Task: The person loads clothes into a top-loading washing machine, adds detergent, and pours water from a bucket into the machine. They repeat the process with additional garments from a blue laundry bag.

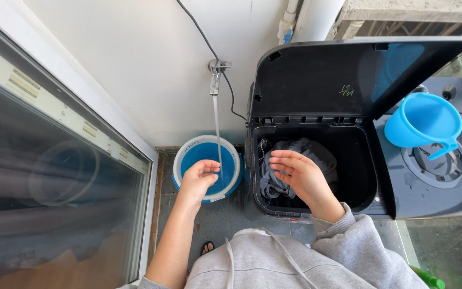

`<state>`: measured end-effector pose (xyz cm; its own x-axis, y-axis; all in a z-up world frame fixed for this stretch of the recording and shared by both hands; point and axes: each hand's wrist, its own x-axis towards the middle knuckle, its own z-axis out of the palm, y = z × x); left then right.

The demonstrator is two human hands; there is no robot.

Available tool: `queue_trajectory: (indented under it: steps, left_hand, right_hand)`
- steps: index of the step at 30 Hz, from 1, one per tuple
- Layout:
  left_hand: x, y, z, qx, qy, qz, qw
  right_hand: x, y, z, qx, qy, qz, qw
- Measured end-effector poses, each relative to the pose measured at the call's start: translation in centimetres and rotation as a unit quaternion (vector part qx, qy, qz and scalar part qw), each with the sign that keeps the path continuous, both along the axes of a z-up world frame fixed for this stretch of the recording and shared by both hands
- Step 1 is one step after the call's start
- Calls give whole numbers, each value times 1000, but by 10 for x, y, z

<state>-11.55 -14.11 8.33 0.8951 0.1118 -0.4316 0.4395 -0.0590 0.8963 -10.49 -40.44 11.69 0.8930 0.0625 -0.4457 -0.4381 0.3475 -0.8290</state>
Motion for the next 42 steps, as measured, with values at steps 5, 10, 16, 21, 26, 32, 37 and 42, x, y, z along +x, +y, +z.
queue_trajectory:
  steps: [5, 10, 16, 21, 26, 32, 37, 42]
  left_hand:
    - [-7, 6, -11, 5, -1, 27, 1000]
    - [-14, 11, -6, -6, -8, 45, 999]
    - [-16, 11, -7, -17, -15, 51, 998]
    - [-13, 10, -11, -33, -18, 56, 998]
    - [-14, 10, -9, -25, -25, 52, 998]
    - [-18, 16, -9, -26, -29, 53, 998]
    - [-24, 27, -14, -28, -28, 62, 997]
    - [-29, 36, -11, -19, -22, 70, 997]
  right_hand:
    - [3, -7, -10, 6, -2, 5, 1000]
    - [5, -5, -18, 9, 2, 10, 1000]
    - [5, -3, -19, 3, 4, 14, 1000]
    - [3, -6, -25, 5, -1, 10, 1000]
    - [-1, -7, -27, -1, 0, 3, 1000]
    - [-5, 1, -27, -6, 1, 4, 1000]
    - [-8, 9, -31, -9, 5, 15, 1000]
    - [-11, 20, -30, -5, 11, 19, 1000]
